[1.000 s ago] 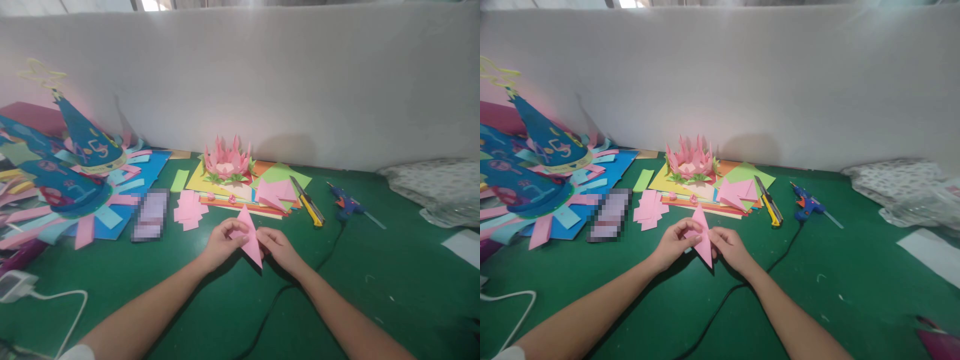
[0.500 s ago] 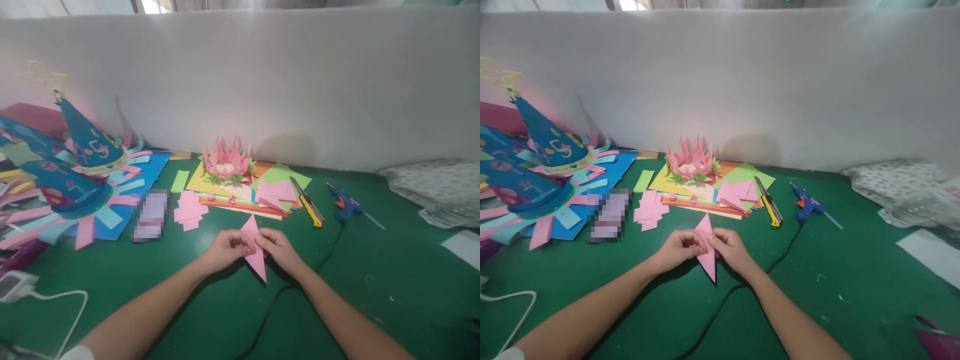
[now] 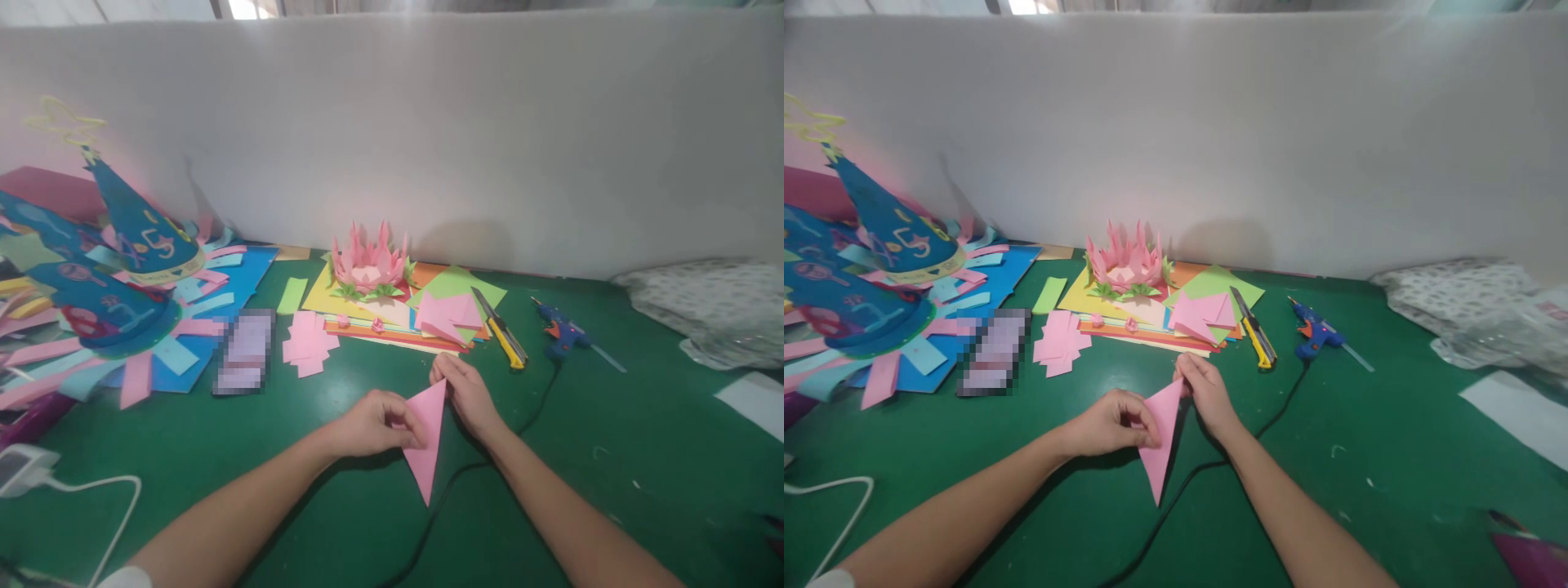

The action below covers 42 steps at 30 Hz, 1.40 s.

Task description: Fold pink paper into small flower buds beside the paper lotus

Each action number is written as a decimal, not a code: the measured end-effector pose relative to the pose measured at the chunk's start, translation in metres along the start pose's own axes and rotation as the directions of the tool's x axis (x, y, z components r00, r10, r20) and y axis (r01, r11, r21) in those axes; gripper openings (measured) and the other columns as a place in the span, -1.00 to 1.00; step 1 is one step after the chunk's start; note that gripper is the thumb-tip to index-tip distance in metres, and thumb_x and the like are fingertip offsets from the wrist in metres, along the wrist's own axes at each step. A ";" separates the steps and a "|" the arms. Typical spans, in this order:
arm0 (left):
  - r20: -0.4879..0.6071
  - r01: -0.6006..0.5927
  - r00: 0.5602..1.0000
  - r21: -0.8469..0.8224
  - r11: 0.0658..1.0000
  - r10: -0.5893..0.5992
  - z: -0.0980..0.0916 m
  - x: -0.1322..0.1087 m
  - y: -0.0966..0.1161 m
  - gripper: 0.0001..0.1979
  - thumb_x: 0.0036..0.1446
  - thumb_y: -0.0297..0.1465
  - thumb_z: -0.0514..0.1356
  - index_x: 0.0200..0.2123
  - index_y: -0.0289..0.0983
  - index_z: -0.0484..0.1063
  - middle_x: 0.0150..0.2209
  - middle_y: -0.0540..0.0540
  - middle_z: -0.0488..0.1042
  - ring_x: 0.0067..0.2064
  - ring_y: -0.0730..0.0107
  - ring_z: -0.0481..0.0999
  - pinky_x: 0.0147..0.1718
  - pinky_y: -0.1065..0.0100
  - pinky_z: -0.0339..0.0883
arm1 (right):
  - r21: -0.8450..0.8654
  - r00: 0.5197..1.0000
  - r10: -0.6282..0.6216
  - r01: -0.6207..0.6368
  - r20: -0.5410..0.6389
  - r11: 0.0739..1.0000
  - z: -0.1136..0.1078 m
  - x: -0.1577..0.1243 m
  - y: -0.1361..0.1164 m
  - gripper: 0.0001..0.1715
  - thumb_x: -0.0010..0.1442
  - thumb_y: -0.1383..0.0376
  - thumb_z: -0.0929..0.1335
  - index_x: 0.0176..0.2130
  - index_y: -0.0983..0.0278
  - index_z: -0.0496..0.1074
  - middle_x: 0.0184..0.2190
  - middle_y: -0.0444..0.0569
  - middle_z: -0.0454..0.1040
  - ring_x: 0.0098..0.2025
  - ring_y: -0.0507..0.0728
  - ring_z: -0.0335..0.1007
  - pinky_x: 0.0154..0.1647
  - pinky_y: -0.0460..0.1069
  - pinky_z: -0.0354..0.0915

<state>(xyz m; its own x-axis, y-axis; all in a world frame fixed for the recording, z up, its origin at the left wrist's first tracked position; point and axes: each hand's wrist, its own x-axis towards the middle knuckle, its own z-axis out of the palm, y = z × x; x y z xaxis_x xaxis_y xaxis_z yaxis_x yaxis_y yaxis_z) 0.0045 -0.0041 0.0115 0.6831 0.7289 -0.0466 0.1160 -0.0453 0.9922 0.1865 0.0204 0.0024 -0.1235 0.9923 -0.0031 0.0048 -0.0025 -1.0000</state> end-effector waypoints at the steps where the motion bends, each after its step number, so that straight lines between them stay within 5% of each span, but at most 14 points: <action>1: -0.024 0.002 1.000 -0.021 1.000 -0.003 0.001 0.001 -0.001 -0.84 -0.07 -0.33 0.26 -0.44 -0.30 0.55 -0.44 -0.10 0.52 -0.41 0.44 0.44 -0.42 0.46 0.30 | 0.023 1.000 0.017 -0.017 -0.014 1.000 0.000 0.000 0.000 -0.54 0.16 -0.02 0.23 -0.57 0.25 0.20 -0.67 -0.19 0.15 -0.62 -0.01 0.02 -0.60 -0.09 0.00; 6: -0.151 0.013 0.988 -0.055 0.998 -0.022 0.001 0.004 -0.003 -0.85 -0.08 -0.34 0.27 -0.47 -0.32 0.53 -0.42 -0.11 0.51 -0.40 0.43 0.44 -0.38 0.41 0.31 | -0.003 0.998 -0.001 0.001 0.055 1.000 0.002 -0.004 -0.003 -0.45 0.19 -0.09 0.12 -0.51 0.26 0.27 -0.67 -0.18 0.16 -0.62 0.00 0.04 -0.59 -0.08 0.02; 10: -0.229 -0.018 0.973 0.051 0.999 0.029 -0.001 0.005 -0.002 -0.89 -0.08 -0.37 0.27 -0.46 -0.30 0.52 -0.41 -0.08 0.47 -0.36 0.43 0.39 -0.34 0.41 0.26 | -0.119 0.985 -0.033 0.054 0.170 0.991 0.004 -0.007 -0.007 -0.53 0.14 -0.03 0.25 -0.56 0.27 0.23 -0.62 -0.18 0.16 -0.56 -0.01 0.05 -0.54 -0.09 0.04; 16: -0.123 -0.034 0.991 0.126 0.992 0.049 -0.002 0.002 0.001 -0.87 0.01 -0.38 0.20 -0.37 -0.27 0.53 -0.39 -0.08 0.43 -0.38 0.46 0.35 -0.42 0.46 0.23 | -0.135 0.990 0.048 -0.030 0.130 0.990 0.007 -0.008 -0.006 -0.49 0.12 -0.02 0.26 -0.63 0.27 0.15 -0.69 -0.21 0.10 -0.61 -0.03 0.00 -0.59 -0.09 0.01; 22: -0.025 -0.072 0.997 0.094 0.993 0.074 -0.004 0.000 0.002 -0.82 0.00 -0.39 0.21 -0.27 -0.24 0.51 -0.29 -0.10 0.45 -0.29 0.39 0.40 -0.33 0.42 0.26 | -0.122 0.998 0.055 -0.060 -0.043 0.991 0.003 -0.006 -0.009 -0.48 0.16 -0.05 0.20 -0.60 0.27 0.25 -0.72 -0.18 0.15 -0.64 -0.01 0.04 -0.61 -0.08 0.02; 25: -0.177 -0.106 0.979 -0.012 0.994 0.103 -0.004 0.004 -0.003 -0.72 -0.06 -0.41 0.27 -0.21 -0.25 0.42 -0.20 -0.12 0.42 -0.15 0.32 0.38 -0.17 0.36 0.24 | -0.104 1.000 0.013 -0.016 -0.024 0.994 0.001 -0.005 -0.009 -0.50 0.18 -0.04 0.18 -0.55 0.26 0.26 -0.70 -0.17 0.19 -0.63 0.00 0.07 -0.59 -0.08 0.05; 27: -0.363 -0.137 0.929 -0.158 0.978 0.072 -0.005 0.008 -0.008 -0.56 -0.13 -0.40 0.32 -0.14 -0.25 0.28 -0.17 -0.11 0.36 -0.19 0.37 0.38 -0.24 0.39 0.25 | -0.080 0.999 -0.010 0.014 0.043 0.997 0.003 -0.006 -0.006 -0.60 0.19 -0.01 0.20 -0.42 0.26 0.28 -0.67 -0.18 0.22 -0.61 0.00 0.11 -0.57 -0.08 0.09; 31: -0.482 -0.164 0.876 -0.341 0.926 -0.023 -0.005 0.013 -0.012 -0.41 -0.18 -0.35 0.35 -0.13 -0.19 0.06 -0.23 -0.01 0.26 -0.31 0.51 0.36 -0.37 0.47 0.27 | -0.070 0.984 -0.043 0.056 0.175 0.996 0.007 -0.007 0.001 -0.60 0.07 0.12 0.36 -0.16 0.20 0.18 -0.48 -0.17 0.31 -0.46 0.02 0.25 -0.42 -0.08 0.20; 38: -0.457 -0.110 0.883 -0.418 0.902 -0.104 -0.005 0.008 -0.005 -0.64 0.11 -0.04 -0.02 -0.17 -0.18 0.15 -0.30 0.00 0.25 -0.38 0.52 0.32 -0.39 0.42 0.34 | -0.049 0.987 -0.074 0.082 0.142 0.995 0.009 -0.005 -0.001 -0.67 0.07 0.15 0.36 -0.23 0.19 0.16 -0.42 -0.16 0.23 -0.41 0.01 0.23 -0.42 -0.09 0.21; 42: -0.452 -0.114 0.878 -0.521 0.846 -0.160 -0.007 0.009 -0.004 -0.65 0.07 -0.09 0.07 -0.16 -0.17 0.19 -0.30 0.02 0.27 -0.39 0.50 0.34 -0.40 0.37 0.38 | -0.034 0.983 -0.054 0.061 0.178 0.998 0.009 -0.006 -0.003 -0.72 0.12 0.13 0.32 -0.27 0.19 0.14 -0.45 -0.19 0.18 -0.55 -0.05 0.11 -0.59 -0.13 0.09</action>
<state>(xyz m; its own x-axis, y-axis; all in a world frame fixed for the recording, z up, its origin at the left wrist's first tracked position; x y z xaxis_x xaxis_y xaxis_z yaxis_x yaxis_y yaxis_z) 0.0052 0.0071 0.0084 0.2551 0.9555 -0.1479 -0.3553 0.2349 0.9047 0.1783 0.0130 0.0051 -0.2980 0.9533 0.0503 0.0309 0.0623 -0.9976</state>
